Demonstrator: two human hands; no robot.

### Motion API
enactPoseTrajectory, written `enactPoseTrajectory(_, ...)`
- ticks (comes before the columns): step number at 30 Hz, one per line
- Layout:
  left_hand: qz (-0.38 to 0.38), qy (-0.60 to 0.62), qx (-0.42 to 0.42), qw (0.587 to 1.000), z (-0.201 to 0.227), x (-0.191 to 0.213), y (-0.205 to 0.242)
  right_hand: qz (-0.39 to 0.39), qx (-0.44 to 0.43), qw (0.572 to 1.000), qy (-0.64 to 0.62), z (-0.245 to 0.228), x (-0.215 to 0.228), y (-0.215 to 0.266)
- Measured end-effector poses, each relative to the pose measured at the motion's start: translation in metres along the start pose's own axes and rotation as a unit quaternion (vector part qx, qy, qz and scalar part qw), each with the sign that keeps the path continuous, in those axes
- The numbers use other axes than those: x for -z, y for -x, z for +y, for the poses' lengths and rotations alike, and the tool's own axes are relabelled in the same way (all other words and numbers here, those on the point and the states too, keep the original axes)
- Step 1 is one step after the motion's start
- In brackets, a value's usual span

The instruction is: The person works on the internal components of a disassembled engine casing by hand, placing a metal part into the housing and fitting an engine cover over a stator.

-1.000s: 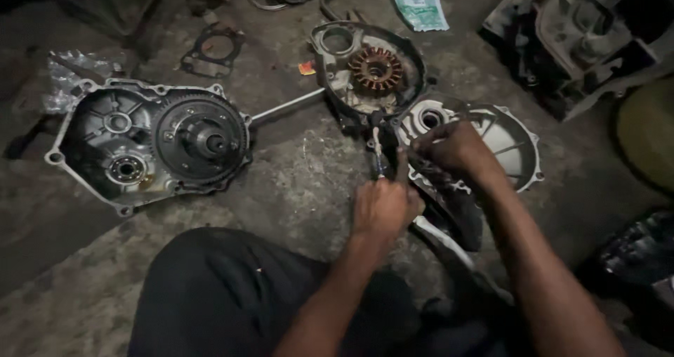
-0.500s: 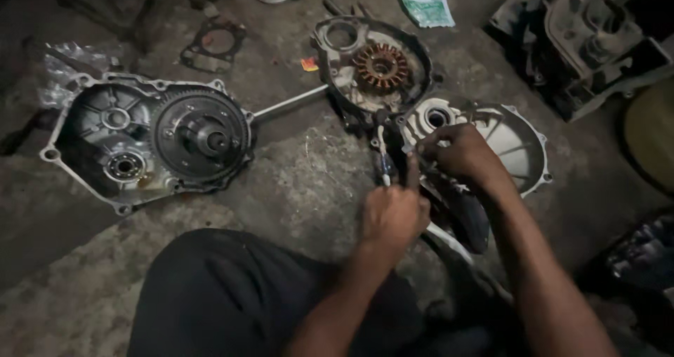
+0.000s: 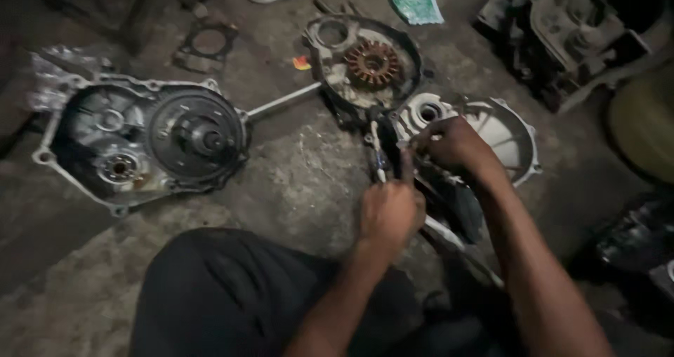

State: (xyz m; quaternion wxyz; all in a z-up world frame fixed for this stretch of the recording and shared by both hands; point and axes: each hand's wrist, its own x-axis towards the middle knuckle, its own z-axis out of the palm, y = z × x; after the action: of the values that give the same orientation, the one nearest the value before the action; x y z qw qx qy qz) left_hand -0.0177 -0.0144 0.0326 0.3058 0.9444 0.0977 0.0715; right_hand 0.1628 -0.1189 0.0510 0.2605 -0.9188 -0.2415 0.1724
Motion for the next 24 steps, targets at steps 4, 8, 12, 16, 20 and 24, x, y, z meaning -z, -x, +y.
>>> enactPoseTrajectory(4,-0.019,0.0,0.023,1.0,0.004,0.007,-0.007,0.014,-0.008,1.0,-0.009,-0.013,0.007,0.003)
enactPoseTrajectory(8,-0.061,0.031,0.029,0.997,0.01,0.012,0.001,0.011,0.006,1.0,0.014,-0.005,0.008,0.006)
enactPoseTrajectory(12,-0.045,0.003,0.054,0.998,0.015,0.024,-0.007,0.006,-0.068,0.998,0.011,-0.015,0.011,-0.004)
enactPoseTrajectory(16,-0.043,0.023,0.023,0.999,0.013,0.016,0.001,0.078,0.006,0.997,0.026,0.001,-0.008,0.021)
enactPoseTrajectory(20,-0.049,0.022,0.017,0.998,0.015,0.014,-0.001,0.087,0.025,0.995,0.037,-0.008,-0.008,0.018)
enactPoseTrajectory(24,-0.082,0.017,0.024,0.996,0.011,0.011,-0.004,0.029,-0.084,0.995,-0.033,-0.018,-0.005,0.025)
